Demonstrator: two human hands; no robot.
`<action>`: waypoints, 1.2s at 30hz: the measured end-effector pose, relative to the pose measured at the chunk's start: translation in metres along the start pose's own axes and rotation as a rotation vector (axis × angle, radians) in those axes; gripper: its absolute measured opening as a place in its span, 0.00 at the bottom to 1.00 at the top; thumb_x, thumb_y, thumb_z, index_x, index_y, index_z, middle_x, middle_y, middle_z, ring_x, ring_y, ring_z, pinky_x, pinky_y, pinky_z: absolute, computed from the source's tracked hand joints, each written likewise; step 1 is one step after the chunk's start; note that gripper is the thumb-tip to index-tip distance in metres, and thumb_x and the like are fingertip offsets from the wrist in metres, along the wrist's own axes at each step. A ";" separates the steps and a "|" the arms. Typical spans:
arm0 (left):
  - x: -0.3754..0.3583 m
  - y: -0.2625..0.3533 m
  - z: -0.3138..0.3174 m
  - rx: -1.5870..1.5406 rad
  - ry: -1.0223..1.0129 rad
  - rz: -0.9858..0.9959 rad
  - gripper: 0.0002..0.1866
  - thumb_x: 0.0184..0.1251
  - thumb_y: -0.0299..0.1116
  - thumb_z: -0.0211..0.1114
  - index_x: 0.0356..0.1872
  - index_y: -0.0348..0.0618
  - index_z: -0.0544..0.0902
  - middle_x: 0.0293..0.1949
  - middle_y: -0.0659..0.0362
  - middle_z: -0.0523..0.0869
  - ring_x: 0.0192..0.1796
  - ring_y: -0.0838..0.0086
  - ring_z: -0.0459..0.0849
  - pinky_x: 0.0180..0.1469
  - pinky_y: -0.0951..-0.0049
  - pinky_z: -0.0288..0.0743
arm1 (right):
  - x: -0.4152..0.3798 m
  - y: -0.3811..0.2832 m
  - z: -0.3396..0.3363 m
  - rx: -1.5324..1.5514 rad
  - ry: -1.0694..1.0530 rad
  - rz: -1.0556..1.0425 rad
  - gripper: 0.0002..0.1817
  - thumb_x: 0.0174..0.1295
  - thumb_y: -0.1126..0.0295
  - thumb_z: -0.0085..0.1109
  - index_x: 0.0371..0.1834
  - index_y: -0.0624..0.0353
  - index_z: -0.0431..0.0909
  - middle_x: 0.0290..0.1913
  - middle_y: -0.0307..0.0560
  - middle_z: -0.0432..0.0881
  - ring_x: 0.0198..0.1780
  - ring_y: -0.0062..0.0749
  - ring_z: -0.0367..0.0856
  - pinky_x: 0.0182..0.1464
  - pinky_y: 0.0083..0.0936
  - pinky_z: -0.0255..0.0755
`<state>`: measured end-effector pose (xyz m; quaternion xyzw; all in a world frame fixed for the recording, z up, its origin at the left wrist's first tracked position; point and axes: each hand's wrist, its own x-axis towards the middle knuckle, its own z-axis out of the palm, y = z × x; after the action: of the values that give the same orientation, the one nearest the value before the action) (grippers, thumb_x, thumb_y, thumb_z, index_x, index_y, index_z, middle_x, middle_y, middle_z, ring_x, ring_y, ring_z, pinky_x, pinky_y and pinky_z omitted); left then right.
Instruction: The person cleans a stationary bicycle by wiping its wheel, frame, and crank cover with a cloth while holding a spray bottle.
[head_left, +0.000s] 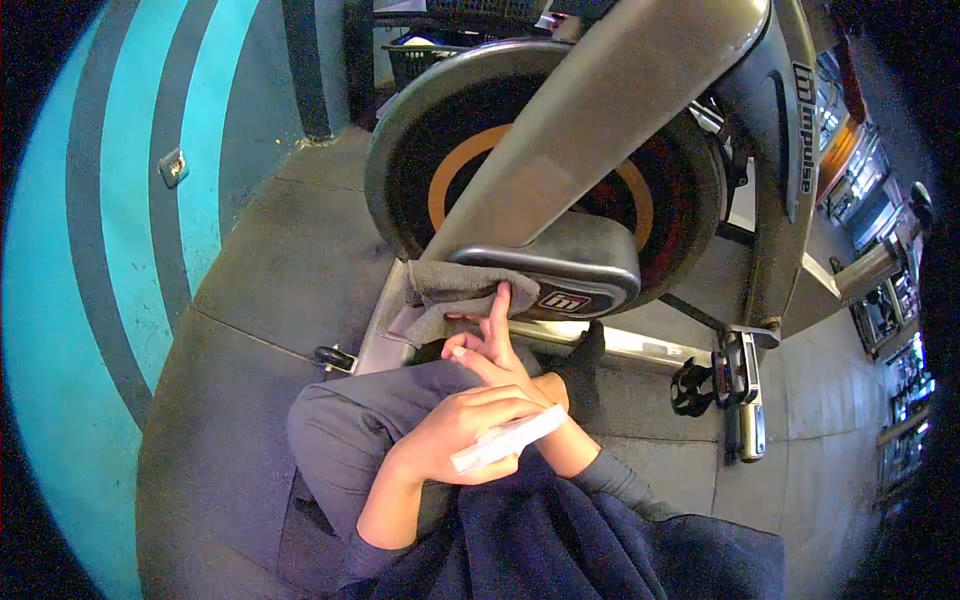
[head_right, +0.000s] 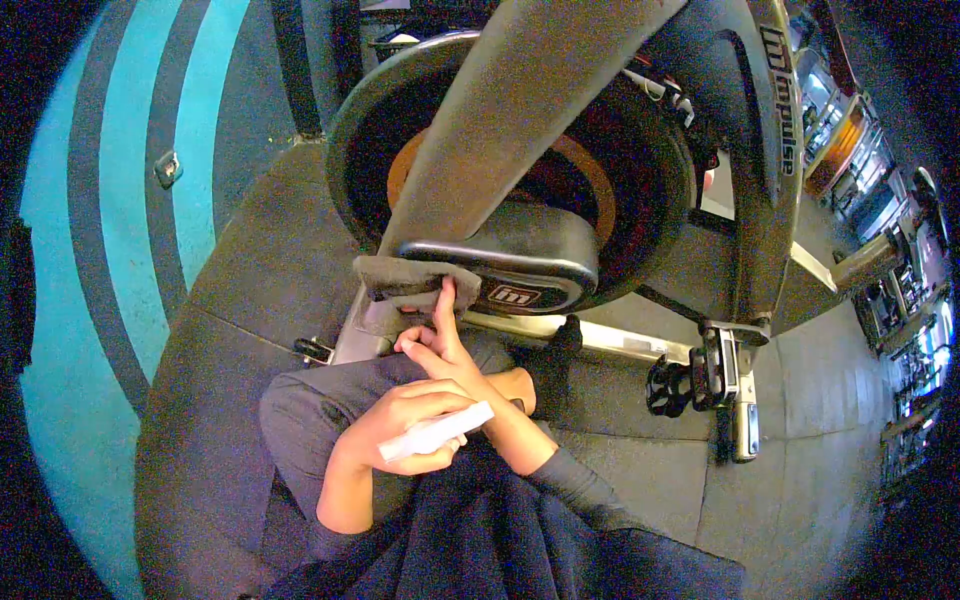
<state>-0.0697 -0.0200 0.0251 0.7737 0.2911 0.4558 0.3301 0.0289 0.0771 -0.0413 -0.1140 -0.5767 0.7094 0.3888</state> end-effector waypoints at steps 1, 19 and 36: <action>0.000 -0.001 0.001 0.000 0.004 0.002 0.27 0.43 0.28 0.69 0.51 0.34 0.77 0.45 0.50 0.82 0.48 0.54 0.83 0.51 0.63 0.76 | -0.002 0.003 -0.002 0.024 0.016 0.027 0.55 0.66 0.79 0.54 0.75 0.39 0.15 0.64 0.54 0.57 0.45 0.27 0.74 0.53 0.29 0.71; 0.004 0.000 0.004 0.022 0.064 0.084 0.22 0.45 0.26 0.68 0.47 0.35 0.79 0.40 0.52 0.83 0.41 0.58 0.84 0.45 0.64 0.78 | -0.016 0.019 -0.017 -0.046 0.009 0.049 0.53 0.67 0.78 0.53 0.76 0.41 0.17 0.68 0.56 0.55 0.47 0.28 0.75 0.56 0.28 0.71; 0.001 0.001 0.004 0.025 -0.020 0.016 0.29 0.44 0.31 0.69 0.53 0.37 0.78 0.45 0.51 0.82 0.48 0.54 0.82 0.51 0.61 0.75 | -0.021 0.030 -0.029 -0.258 0.006 0.178 0.47 0.69 0.74 0.51 0.78 0.40 0.25 0.68 0.54 0.64 0.42 0.26 0.80 0.42 0.20 0.75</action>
<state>-0.0650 -0.0207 0.0249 0.7845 0.2873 0.4471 0.3197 0.0478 0.0828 -0.0830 -0.2157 -0.6495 0.6608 0.3083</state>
